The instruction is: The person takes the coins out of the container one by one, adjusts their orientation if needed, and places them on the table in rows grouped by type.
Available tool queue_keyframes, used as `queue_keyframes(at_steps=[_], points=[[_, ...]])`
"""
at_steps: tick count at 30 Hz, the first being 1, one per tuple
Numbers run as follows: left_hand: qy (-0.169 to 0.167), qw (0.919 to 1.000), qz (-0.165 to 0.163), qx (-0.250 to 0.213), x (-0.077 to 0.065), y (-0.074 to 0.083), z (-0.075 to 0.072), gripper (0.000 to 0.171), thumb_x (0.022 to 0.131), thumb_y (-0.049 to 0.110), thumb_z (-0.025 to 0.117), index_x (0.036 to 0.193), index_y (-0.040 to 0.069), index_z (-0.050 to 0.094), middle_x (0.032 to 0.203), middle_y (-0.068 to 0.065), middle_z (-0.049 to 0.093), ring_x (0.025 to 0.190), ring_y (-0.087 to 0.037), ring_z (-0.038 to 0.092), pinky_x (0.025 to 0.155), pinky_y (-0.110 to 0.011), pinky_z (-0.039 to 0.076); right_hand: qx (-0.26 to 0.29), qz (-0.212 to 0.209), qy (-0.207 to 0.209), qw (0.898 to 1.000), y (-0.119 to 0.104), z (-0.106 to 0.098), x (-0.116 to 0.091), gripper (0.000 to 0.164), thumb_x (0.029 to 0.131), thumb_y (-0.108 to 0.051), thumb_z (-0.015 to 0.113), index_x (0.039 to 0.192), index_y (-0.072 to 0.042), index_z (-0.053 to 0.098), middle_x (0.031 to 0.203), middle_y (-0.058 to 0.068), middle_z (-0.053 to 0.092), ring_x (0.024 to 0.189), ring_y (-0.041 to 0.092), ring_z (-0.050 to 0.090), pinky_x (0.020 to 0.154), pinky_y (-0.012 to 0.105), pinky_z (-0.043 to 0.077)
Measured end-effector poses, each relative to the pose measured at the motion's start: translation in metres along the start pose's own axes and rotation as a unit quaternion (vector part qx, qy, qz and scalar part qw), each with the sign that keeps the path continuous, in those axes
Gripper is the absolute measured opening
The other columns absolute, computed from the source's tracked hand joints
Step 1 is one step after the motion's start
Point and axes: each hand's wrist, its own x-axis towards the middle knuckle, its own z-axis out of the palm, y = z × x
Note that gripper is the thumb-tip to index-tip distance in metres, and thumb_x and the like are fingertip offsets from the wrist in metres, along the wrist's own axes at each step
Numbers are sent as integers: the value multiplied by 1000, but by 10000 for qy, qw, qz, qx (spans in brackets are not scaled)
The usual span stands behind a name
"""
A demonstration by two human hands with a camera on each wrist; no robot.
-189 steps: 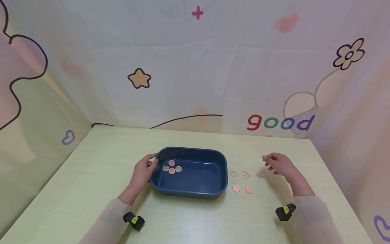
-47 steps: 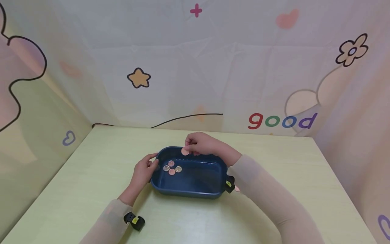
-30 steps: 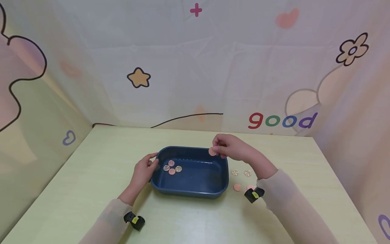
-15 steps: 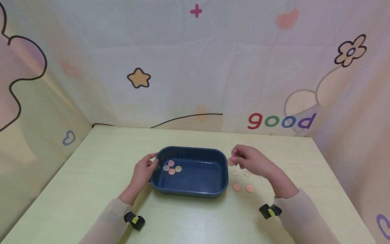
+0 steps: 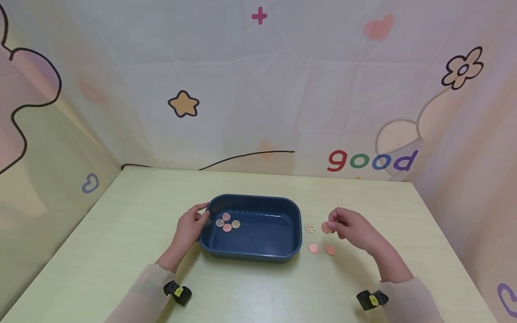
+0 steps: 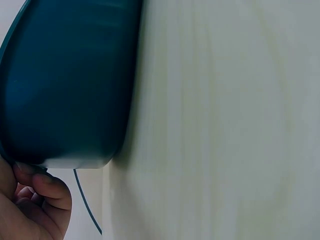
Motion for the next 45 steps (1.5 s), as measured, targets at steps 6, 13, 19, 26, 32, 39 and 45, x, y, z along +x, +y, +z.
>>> queue_keyframes(at_steps=[6,13,19,26,32,39,45], points=[[7,10000,8,14,0,0,1,38,102,13,58,138,-1,61,61,4,40,44,-9,37,45,-20,32,-361,249,325,9985,16,0,-10,15,104,-10,56,101,4,57,86,6,59,69,8,46,63,23,43],[4,10000,-6,52,0,0,1,39,103,14,58,138,-1,61,61,4,40,44,-9,38,46,-21,33,-611,600,375,9956,37,-1,-18,16,103,-10,57,100,5,59,82,6,58,67,9,45,60,23,42],[30,10000,5,73,1,0,1,39,103,15,57,138,-1,61,62,4,40,45,-9,38,46,-21,33,-681,771,361,9940,48,-3,-19,18,103,-12,58,99,6,59,80,5,57,66,10,44,58,23,39],[14,10000,7,41,0,0,0,39,103,14,57,138,-2,60,63,3,41,45,-9,38,46,-21,33,-925,884,289,9914,60,-3,-17,15,102,-7,57,93,4,60,76,4,56,66,11,46,58,23,40],[36,10000,1,7,0,1,0,38,103,14,58,137,-1,61,62,4,40,44,-9,37,45,-20,33,-934,926,186,9911,65,-2,-18,13,101,-3,56,90,4,61,74,2,54,65,11,45,58,23,39],[-4,10000,38,15,1,0,0,38,103,14,58,138,-2,60,62,3,41,45,-9,38,45,-21,33,-1079,922,135,9898,71,-3,-16,14,100,-5,58,90,3,63,75,1,54,65,10,44,60,23,38],[-14,10000,20,49,0,0,0,39,103,15,58,138,-1,60,63,3,41,45,-10,38,45,-20,33,-1247,964,100,9875,77,-4,-13,14,99,-7,61,90,3,65,81,5,57,74,14,46,64,25,37]])
